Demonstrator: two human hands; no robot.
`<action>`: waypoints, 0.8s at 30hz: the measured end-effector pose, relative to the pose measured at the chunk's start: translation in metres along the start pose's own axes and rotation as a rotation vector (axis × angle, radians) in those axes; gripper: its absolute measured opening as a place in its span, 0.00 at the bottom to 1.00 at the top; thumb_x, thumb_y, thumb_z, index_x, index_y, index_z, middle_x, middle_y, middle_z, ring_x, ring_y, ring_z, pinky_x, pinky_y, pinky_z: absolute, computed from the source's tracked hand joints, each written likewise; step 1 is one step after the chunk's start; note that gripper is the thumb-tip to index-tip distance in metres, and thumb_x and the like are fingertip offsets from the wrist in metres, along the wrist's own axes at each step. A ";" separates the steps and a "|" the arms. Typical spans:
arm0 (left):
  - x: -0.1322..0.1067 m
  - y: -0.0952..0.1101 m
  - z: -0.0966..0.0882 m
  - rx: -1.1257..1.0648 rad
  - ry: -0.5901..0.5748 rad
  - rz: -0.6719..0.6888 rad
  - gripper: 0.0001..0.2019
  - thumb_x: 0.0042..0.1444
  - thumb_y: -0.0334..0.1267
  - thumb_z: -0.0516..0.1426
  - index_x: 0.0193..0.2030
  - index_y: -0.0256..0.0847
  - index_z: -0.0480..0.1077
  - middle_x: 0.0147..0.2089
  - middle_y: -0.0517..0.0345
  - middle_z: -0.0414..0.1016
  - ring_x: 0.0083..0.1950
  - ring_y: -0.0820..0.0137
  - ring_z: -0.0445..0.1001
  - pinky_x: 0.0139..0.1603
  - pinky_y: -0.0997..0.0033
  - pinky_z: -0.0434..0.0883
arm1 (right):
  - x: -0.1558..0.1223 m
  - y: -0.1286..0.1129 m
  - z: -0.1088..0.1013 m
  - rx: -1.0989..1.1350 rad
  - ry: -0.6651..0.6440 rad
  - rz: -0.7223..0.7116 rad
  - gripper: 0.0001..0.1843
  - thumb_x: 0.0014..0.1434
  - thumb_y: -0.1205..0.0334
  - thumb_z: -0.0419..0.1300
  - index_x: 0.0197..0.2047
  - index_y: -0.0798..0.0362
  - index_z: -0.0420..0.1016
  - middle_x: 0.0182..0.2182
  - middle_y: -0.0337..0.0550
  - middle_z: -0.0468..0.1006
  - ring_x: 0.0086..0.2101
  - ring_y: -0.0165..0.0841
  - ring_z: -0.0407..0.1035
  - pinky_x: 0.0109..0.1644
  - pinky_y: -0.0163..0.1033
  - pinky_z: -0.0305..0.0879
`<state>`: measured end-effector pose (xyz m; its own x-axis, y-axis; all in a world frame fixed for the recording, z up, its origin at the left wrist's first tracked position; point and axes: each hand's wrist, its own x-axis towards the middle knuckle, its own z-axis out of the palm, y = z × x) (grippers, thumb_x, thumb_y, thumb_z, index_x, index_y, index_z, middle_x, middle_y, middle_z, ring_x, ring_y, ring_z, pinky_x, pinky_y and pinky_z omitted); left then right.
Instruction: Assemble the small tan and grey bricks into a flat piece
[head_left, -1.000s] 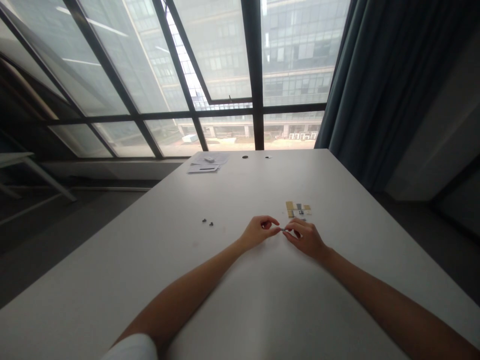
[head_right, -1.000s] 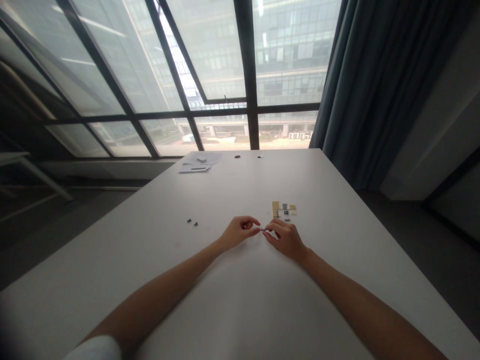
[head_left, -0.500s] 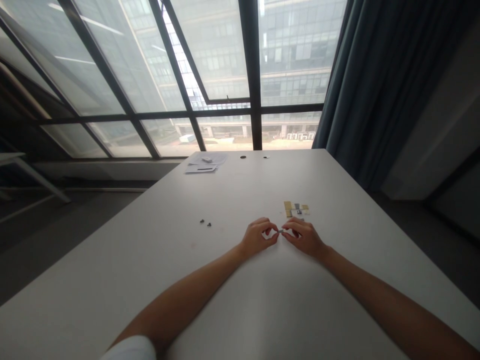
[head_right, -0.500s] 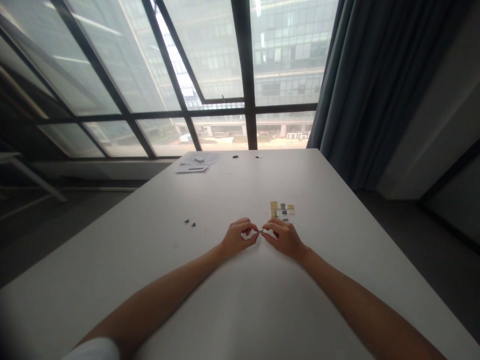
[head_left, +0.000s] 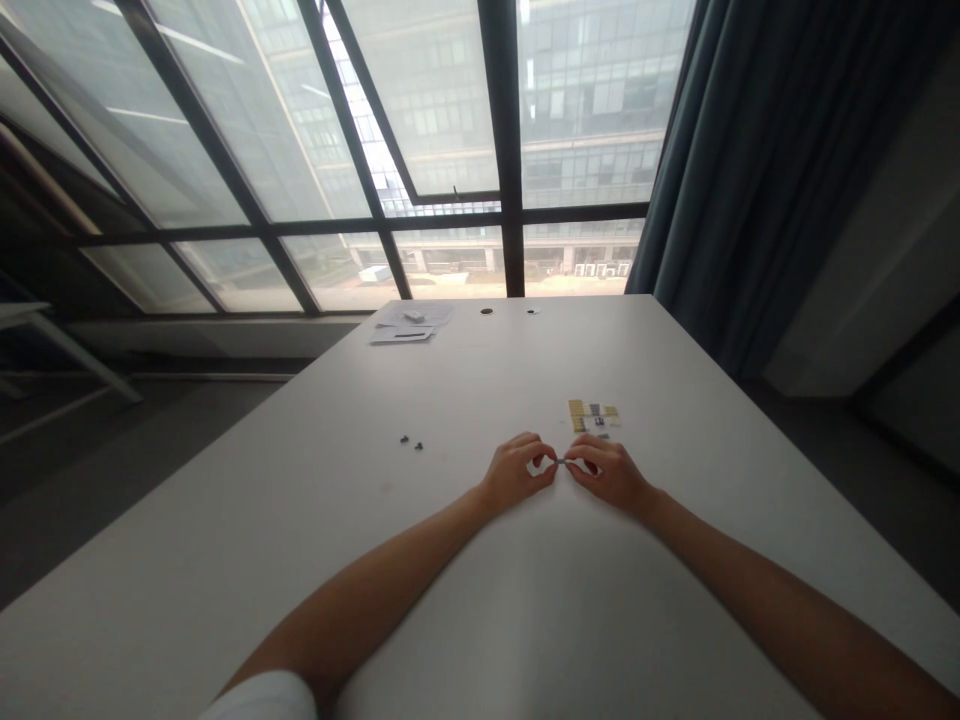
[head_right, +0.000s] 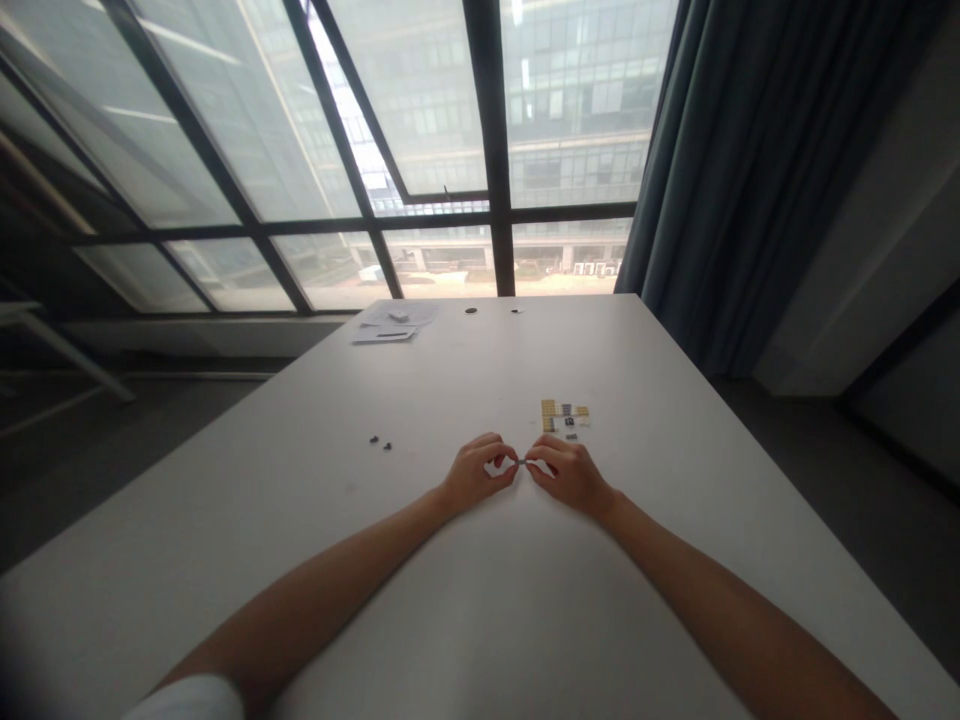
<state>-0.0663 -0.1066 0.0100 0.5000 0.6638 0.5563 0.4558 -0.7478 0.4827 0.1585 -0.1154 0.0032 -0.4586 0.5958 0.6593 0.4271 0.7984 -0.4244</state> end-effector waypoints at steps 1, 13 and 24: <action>0.000 0.000 0.000 0.006 -0.006 -0.005 0.04 0.56 0.35 0.60 0.37 0.41 0.76 0.29 0.60 0.68 0.34 0.73 0.68 0.39 0.74 0.65 | 0.000 0.000 0.000 -0.003 -0.002 0.000 0.06 0.64 0.65 0.57 0.39 0.51 0.76 0.33 0.42 0.77 0.27 0.27 0.66 0.32 0.33 0.63; 0.000 0.000 0.001 0.031 -0.011 -0.002 0.04 0.56 0.33 0.60 0.37 0.41 0.77 0.29 0.60 0.70 0.34 0.73 0.68 0.38 0.74 0.65 | 0.001 0.000 0.000 -0.025 -0.023 -0.011 0.06 0.65 0.64 0.57 0.38 0.51 0.76 0.33 0.43 0.77 0.27 0.27 0.67 0.33 0.33 0.63; -0.001 -0.003 0.001 0.053 -0.044 -0.024 0.04 0.55 0.33 0.60 0.37 0.42 0.77 0.29 0.60 0.70 0.34 0.72 0.69 0.39 0.74 0.65 | -0.001 0.004 0.001 -0.029 -0.038 -0.024 0.06 0.65 0.64 0.58 0.39 0.51 0.77 0.34 0.42 0.77 0.28 0.27 0.68 0.33 0.32 0.63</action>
<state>-0.0672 -0.1048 0.0070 0.5195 0.6822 0.5145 0.5059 -0.7308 0.4582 0.1598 -0.1130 0.0005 -0.4979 0.5798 0.6449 0.4379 0.8100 -0.3901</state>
